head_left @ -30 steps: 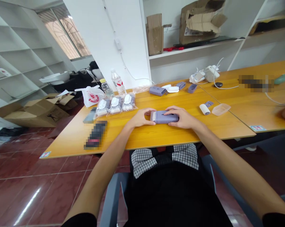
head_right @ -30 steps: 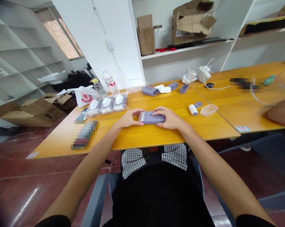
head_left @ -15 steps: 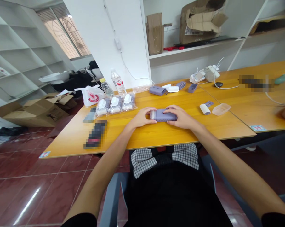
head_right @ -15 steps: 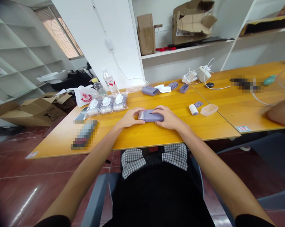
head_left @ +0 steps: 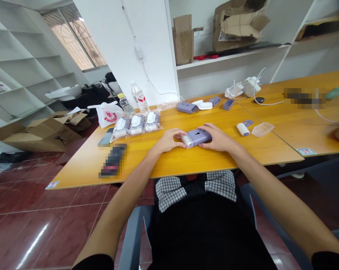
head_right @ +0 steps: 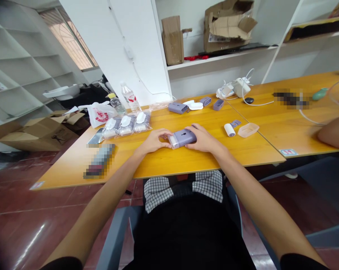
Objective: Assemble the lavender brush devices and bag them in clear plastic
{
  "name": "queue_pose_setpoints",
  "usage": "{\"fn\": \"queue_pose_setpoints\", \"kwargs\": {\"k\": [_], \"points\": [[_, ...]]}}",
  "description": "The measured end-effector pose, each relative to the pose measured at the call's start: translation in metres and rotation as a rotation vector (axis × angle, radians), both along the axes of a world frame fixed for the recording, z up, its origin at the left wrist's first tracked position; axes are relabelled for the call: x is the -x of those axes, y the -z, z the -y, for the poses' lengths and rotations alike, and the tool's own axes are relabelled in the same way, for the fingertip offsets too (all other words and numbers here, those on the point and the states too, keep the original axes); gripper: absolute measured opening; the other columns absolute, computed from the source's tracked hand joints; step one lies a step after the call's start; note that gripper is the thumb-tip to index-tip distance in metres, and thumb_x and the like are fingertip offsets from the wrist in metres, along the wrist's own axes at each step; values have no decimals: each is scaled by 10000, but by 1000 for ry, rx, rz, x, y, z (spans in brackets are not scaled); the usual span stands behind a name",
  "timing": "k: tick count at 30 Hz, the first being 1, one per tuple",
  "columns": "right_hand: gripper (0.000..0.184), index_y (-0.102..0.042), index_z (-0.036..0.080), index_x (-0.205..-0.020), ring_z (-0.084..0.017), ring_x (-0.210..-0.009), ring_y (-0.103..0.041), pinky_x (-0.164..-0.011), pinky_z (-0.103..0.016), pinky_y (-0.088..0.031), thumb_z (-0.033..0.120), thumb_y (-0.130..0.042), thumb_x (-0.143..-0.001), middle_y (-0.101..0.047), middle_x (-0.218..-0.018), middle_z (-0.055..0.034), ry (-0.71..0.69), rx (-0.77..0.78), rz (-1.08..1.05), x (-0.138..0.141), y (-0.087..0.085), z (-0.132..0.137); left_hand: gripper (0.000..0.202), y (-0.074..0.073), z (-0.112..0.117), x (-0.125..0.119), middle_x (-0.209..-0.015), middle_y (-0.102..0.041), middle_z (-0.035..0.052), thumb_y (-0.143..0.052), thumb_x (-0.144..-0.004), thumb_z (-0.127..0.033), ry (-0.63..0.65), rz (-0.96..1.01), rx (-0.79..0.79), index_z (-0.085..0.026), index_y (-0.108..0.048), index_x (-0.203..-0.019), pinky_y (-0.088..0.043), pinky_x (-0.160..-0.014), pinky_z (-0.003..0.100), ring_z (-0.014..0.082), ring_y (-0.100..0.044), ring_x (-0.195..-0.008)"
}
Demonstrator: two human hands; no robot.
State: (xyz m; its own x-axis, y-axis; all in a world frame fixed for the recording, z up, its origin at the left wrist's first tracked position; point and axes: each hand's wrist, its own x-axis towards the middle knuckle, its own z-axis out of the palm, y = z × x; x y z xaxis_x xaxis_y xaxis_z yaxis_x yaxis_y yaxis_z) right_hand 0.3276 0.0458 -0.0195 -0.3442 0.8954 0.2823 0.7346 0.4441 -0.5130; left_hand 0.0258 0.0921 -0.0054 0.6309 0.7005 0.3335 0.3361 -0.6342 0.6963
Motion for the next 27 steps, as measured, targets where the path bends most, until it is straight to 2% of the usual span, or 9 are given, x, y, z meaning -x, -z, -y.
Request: {"fn": "queue_pose_setpoints", "kwargs": {"k": [5, 12, 18, 23, 27], "points": [[843, -609, 260, -1520, -408, -1529, -500, -1300, -588, -376, 475, -908, -761, -498, -1614, -169, -29, -26, -7, -2, -3, 1, 606, -3, 5, -5, -1219, -794, 86, -1028, -693, -248, -16, -68, -63, -216, -778, -1244, -595, -1009, 439, 252, -754, -1034], [826, -580, 308, -1542, -439, -1539, -466, -1294, -643, -371, 551, -876, -810, -472, -1610, -155, -71, -56, -29, -7, 4, -2, 566, -1, 9, -9, -1371, -762, 98, -934, -838, -296, 40, -130, -125, -261, -745, -1371, -549, -1104, 484, 301, -728, -1216], [820, -579, 303, -1537, -435, -1536, -463, -1304, -632, -361, 534, -885, -812, -484, -1577, -149, -70, -51, -23, -6, 5, -2, 597, 1, 9, -11, -1368, -766, 93, -956, -805, -288, 6, -134, -124, -255, -744, -1362, -543, -1105, 475, 302, -728, -1207], [828, -591, 278, -1519, -412, -1510, -491, -1298, -604, -377, 492, -912, -786, -493, -1536, -147, -108, -52, -55, -4, 4, 0, 775, 2, 9, -11, -1371, -768, 93, -1015, -711, -304, -20, -109, -72, -256, -708, -1421, -556, -1074, 476, 295, -741, -1139], [837, -593, 289, -1518, -397, -1517, -492, -1292, -600, -394, 465, -929, -771, -482, -1550, -142, -143, -35, -78, -5, 3, 1, 841, 2, 9, -11, -1464, -733, 110, -1020, -705, -329, 77, -64, -6, -276, -687, -1475, -508, -1166, 516, 335, -705, -1300]]}}
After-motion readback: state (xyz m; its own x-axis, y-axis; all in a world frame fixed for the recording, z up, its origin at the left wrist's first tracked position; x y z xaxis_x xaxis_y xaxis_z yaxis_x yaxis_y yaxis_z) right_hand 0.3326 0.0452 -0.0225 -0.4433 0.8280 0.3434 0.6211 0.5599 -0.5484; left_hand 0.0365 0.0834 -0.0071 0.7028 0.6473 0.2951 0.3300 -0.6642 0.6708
